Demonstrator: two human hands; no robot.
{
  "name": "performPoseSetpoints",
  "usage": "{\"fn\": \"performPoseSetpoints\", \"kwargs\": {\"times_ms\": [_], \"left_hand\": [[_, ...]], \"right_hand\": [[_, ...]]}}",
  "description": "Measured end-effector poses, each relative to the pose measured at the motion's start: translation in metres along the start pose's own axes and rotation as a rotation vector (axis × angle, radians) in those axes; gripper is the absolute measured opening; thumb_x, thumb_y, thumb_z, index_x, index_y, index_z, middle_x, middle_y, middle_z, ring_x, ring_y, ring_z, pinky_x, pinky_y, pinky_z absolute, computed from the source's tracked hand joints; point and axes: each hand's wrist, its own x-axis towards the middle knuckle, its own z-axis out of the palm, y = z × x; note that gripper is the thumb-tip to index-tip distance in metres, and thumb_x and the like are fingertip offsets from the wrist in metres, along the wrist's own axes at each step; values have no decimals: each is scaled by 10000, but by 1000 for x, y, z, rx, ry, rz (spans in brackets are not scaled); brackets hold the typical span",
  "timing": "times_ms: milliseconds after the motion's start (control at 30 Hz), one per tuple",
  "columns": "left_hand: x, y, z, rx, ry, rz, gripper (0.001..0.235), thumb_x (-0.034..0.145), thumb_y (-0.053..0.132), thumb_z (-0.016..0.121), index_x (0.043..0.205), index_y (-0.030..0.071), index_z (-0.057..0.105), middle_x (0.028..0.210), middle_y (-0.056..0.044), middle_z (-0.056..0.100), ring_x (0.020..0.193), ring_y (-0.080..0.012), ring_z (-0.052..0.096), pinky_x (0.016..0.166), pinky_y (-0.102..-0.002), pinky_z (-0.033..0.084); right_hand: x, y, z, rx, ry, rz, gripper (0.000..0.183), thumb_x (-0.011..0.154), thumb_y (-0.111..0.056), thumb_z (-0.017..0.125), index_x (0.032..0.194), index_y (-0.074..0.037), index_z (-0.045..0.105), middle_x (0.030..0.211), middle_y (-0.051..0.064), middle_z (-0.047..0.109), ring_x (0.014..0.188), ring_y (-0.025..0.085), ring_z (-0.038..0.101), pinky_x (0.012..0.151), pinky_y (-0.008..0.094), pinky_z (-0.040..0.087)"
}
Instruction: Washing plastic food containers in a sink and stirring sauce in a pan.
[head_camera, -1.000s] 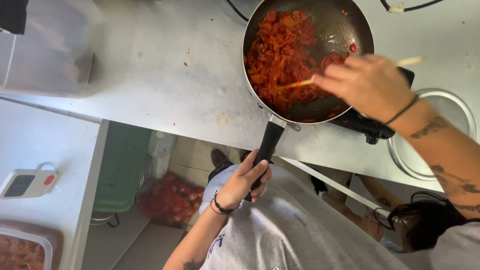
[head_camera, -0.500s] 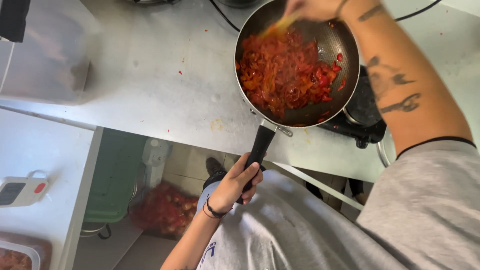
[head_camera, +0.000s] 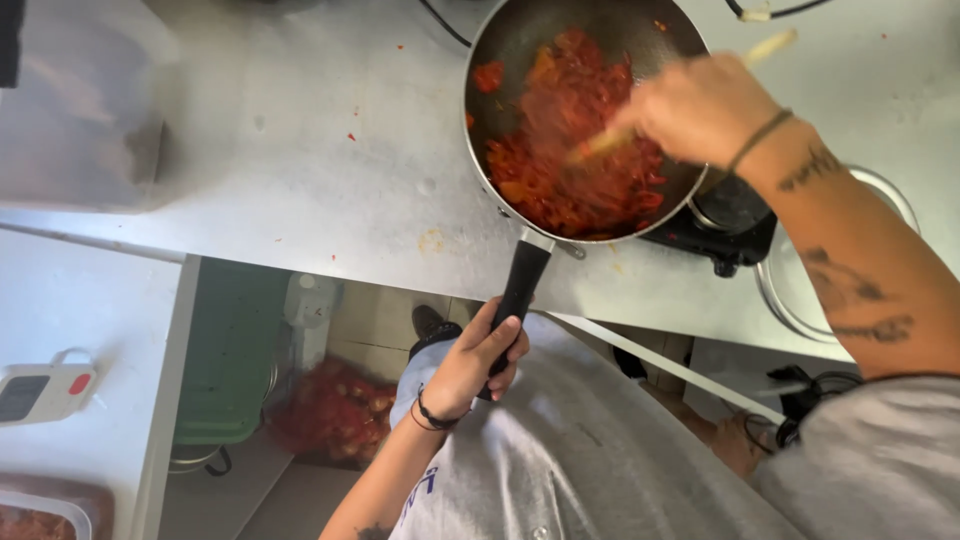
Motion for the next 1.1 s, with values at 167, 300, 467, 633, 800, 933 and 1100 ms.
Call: {"fn": "performPoseSetpoints", "kwargs": {"times_ms": [167,300,467,633,800,933,1100], "left_hand": [[1,1,-1,-3,-10,28,378,1069,284,437,1395,93,456,784,-28,405,415,-93,332,353,-235,321],[1,4,0,13,-5,2,366,1061,310,442,1370,113,450,788,-26,408,425,-96,351,358,-247,332],[-3,7,3,36,8,-3,328,1068,316,431,1338,132,465,787,-12,403,447,-85,334,381,-237,324],[-1,4,0,24,-15,44,395,1063,306,441,1403,106,457,784,-20,412,427,-86,345,359,-230,344],[1,-4,0,-68,-5,114,374,1090,160,402,1421,-14,412,743,-66,412,405,-104,405,305,-261,424],[-3,11,2,32,-33,75,413,1081,256,405,1425,27,410,755,-35,389,409,-86,354,330,-245,373],[-1,8,-2,90,-27,6,440,1070,324,407,1448,99,433,780,-11,383,426,-79,315,368,-219,338]], "right_hand": [[-36,43,-3,-160,175,115,302,1124,-334,475,1191,-534,691,970,-159,757,917,128,769,619,298,627],[-32,17,3,-311,-218,136,425,984,-225,569,1179,-597,633,1161,-329,699,1106,91,752,696,319,642],[34,-11,23,146,393,-133,303,1108,-282,539,1358,-386,676,840,-20,697,553,97,653,334,199,508],[39,47,20,-83,493,-8,315,1111,-195,561,1360,-288,728,791,-59,750,598,104,607,479,250,515],[45,51,-3,66,418,-60,309,1121,-190,552,1363,-260,730,756,-44,778,415,103,503,370,242,404],[60,-1,-50,357,263,-209,312,1082,-148,549,1227,-307,775,758,-33,747,460,142,455,410,272,341],[24,-22,-19,-250,236,-384,221,904,-303,738,1123,-305,703,854,-43,643,792,114,661,656,242,624]]}}
